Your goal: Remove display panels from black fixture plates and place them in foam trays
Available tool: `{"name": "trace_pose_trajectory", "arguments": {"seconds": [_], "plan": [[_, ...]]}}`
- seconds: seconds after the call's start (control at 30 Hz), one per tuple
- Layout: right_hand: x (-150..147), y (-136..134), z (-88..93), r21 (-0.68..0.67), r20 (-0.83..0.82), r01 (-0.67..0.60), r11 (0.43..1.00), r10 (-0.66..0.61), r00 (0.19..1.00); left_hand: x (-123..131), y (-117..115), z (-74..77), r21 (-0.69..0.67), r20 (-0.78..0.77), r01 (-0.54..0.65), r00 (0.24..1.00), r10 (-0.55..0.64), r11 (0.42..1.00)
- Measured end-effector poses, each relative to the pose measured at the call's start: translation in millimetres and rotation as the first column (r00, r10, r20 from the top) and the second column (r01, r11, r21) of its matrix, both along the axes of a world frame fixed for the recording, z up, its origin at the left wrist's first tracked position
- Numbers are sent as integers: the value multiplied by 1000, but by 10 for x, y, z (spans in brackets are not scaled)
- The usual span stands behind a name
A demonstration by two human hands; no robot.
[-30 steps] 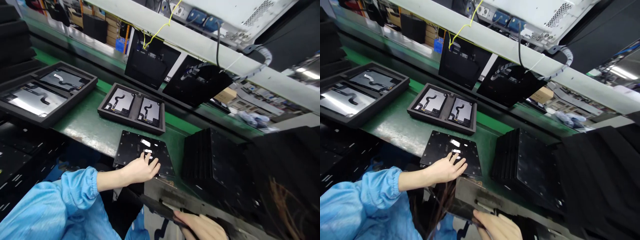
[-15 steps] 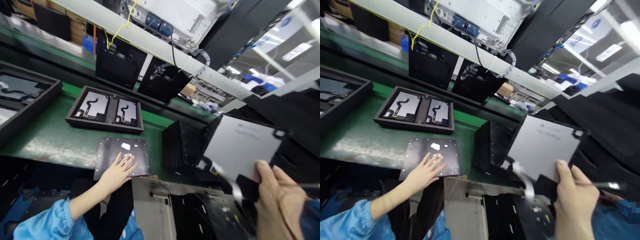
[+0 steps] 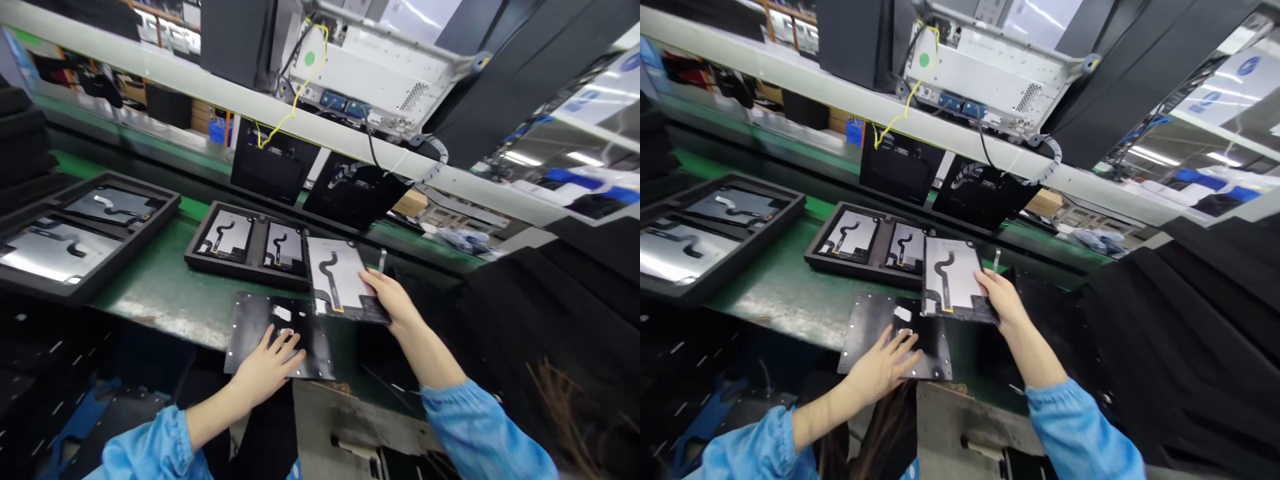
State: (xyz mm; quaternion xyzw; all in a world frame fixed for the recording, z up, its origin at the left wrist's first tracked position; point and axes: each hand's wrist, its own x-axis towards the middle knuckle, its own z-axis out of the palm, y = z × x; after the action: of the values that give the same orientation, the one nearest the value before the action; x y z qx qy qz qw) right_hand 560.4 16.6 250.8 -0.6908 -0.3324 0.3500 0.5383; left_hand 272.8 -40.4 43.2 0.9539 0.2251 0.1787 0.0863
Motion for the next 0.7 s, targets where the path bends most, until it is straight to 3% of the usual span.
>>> {"name": "trace_pose_trajectory", "arguments": {"seconds": [0.07,0.13,0.17,0.23,0.3,0.33,0.43,0.53,0.6,0.67,0.7], "plan": [[-338,365,-125,-4,-68,-96,995,96,993,-44,30,74,-170,109,53,993,-34,984],[-661,557,-235,12,-102,-170,985,171,980,-140,90,174,-409,314,118,949,19,905],[-810,581,-289,23,-110,-205,979,206,972,-207,122,226,-545,440,176,892,101,820],[-1066,503,-404,39,-115,-279,959,282,952,-362,161,316,-739,629,397,695,349,544],[-1238,303,-528,30,-120,-383,923,384,916,-499,137,383,-714,658,647,488,573,269],[-1286,176,-588,14,-120,-446,895,445,888,-542,100,407,-664,627,730,427,652,161],[-1266,-254,-703,-80,-16,-539,839,539,842,-531,-53,437,-601,469,797,411,782,-59],[-985,-722,-590,-138,335,-360,923,385,860,-371,-185,376,-630,296,755,447,844,-179],[-674,-1048,-323,-37,595,-183,982,169,786,-257,-230,296,-672,170,704,447,878,-228],[-291,-1372,101,134,812,-29,991,-93,576,-174,-223,211,-711,41,637,461,887,-298],[-78,-1531,362,221,888,46,974,-221,404,-148,-199,172,-725,-16,603,468,884,-332]]}}
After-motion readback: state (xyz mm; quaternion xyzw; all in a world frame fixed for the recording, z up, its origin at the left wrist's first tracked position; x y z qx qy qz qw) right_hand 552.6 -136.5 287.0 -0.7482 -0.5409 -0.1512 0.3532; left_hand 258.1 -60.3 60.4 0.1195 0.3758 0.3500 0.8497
